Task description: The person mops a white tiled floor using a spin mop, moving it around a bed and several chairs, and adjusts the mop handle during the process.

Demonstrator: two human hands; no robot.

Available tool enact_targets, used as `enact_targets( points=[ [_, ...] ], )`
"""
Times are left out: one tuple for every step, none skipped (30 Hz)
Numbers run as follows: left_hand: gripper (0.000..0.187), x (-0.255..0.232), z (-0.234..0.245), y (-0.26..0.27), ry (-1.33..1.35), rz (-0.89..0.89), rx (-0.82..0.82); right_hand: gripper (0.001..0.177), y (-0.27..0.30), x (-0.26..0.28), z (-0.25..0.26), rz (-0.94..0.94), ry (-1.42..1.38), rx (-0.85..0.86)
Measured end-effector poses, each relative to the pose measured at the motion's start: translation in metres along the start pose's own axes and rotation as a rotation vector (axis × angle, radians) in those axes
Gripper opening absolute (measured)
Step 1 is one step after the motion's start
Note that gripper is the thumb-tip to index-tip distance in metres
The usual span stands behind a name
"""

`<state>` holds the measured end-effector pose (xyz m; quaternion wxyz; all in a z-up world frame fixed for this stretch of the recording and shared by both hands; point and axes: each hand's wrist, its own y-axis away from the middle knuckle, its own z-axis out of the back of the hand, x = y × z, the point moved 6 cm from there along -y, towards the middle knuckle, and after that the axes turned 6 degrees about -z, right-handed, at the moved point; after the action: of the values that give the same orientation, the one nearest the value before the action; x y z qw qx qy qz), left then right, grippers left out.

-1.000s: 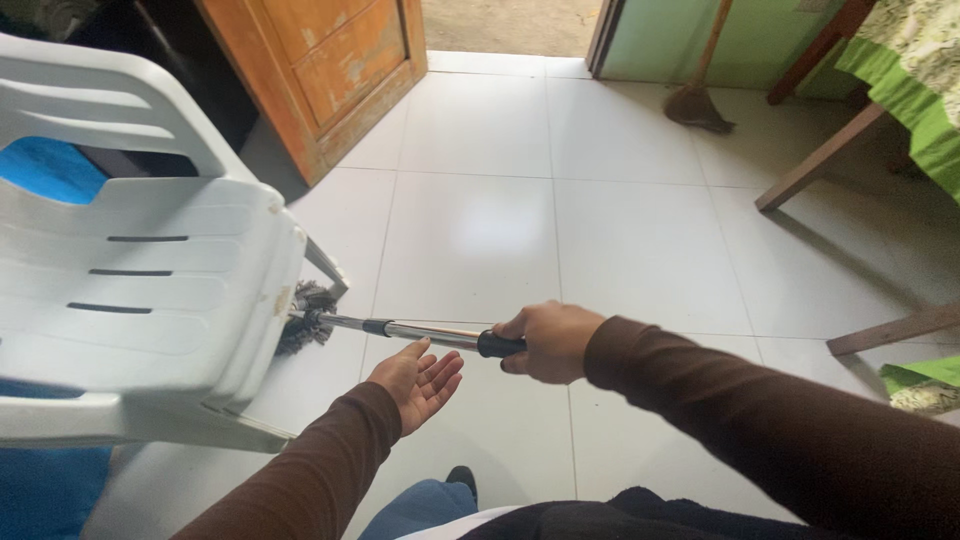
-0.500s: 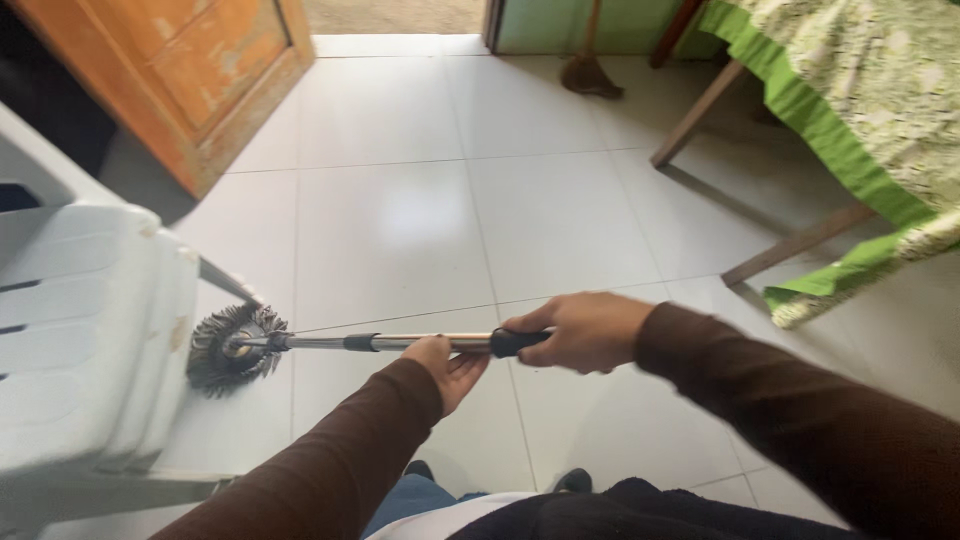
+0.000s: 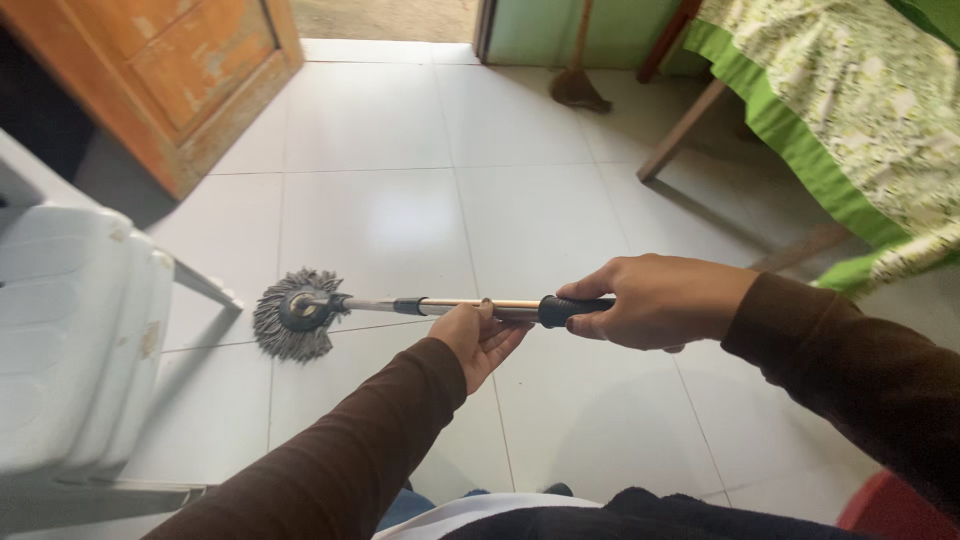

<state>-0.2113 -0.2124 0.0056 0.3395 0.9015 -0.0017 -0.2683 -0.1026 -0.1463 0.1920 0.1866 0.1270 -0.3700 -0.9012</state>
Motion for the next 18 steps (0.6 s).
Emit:
enact_targets(
  points=[
    [0.033, -0.008, 0.01, 0.001, 0.011, -0.012, -0.01, 0.052, 0.002, 0.013, 0.003, 0.014, 0.013, -0.002],
    [0.033, -0.017, 0.019, 0.002, 0.013, -0.022, 0.013, 0.051, 0.005, 0.026, 0.004, 0.025, 0.015, -0.018],
    [0.034, -0.025, 0.028, 0.003, 0.015, -0.033, 0.036, 0.051, 0.006, 0.04, 0.005, 0.037, 0.017, -0.034],
    [0.034, -0.034, 0.041, 0.004, 0.02, -0.046, 0.029, 0.051, 0.005, 0.057, 0.002, 0.049, 0.024, -0.039],
    [0.031, -0.04, 0.058, 0.005, 0.045, -0.037, -0.046, 0.051, 0.002, 0.074, -0.003, 0.052, 0.052, -0.038],
    [0.028, -0.046, 0.073, 0.007, 0.068, -0.028, -0.12, 0.052, 0.0, 0.089, -0.008, 0.055, 0.077, -0.038],
    [0.028, -0.053, 0.085, 0.008, 0.071, -0.042, -0.125, 0.049, -0.002, 0.106, -0.012, 0.129, 0.072, -0.066],
    [0.032, -0.059, 0.1, 0.009, 0.132, -0.043, -0.151, 0.047, -0.005, 0.125, -0.017, 0.199, 0.064, -0.093],
    [0.036, -0.066, 0.114, 0.009, 0.194, -0.044, -0.177, 0.046, -0.009, 0.145, -0.025, 0.239, 0.057, -0.11],
    [0.036, -0.073, 0.124, 0.008, 0.197, -0.054, -0.181, 0.044, -0.014, 0.164, -0.03, 0.282, 0.052, -0.124],
    [0.038, -0.079, 0.132, 0.009, 0.218, -0.045, -0.162, 0.042, -0.02, 0.184, -0.031, 0.331, 0.092, -0.146],
    [0.04, -0.084, 0.141, 0.01, 0.24, -0.035, -0.144, 0.04, -0.026, 0.203, -0.033, 0.379, 0.133, -0.166],
    [0.04, -0.091, 0.15, 0.013, 0.243, -0.042, -0.15, 0.04, -0.033, 0.218, -0.034, 0.389, 0.135, -0.166],
    [0.035, -0.101, 0.154, 0.015, 0.173, -0.072, -0.107, 0.04, -0.043, 0.229, -0.034, 0.313, 0.072, -0.107],
    [0.031, -0.11, 0.156, 0.019, 0.103, -0.101, -0.064, 0.04, -0.053, 0.236, -0.036, 0.236, 0.009, -0.048],
    [0.031, -0.116, 0.157, 0.023, 0.103, -0.103, -0.065, 0.04, -0.059, 0.241, -0.038, 0.238, 0.009, -0.049],
    [0.033, -0.118, 0.157, 0.027, 0.098, -0.067, -0.067, 0.043, -0.064, 0.244, -0.038, 0.267, 0.008, -0.087],
    [0.036, -0.12, 0.155, 0.032, 0.089, -0.023, -0.065, 0.045, -0.068, 0.242, -0.037, 0.289, 0.002, -0.124]
  ],
)
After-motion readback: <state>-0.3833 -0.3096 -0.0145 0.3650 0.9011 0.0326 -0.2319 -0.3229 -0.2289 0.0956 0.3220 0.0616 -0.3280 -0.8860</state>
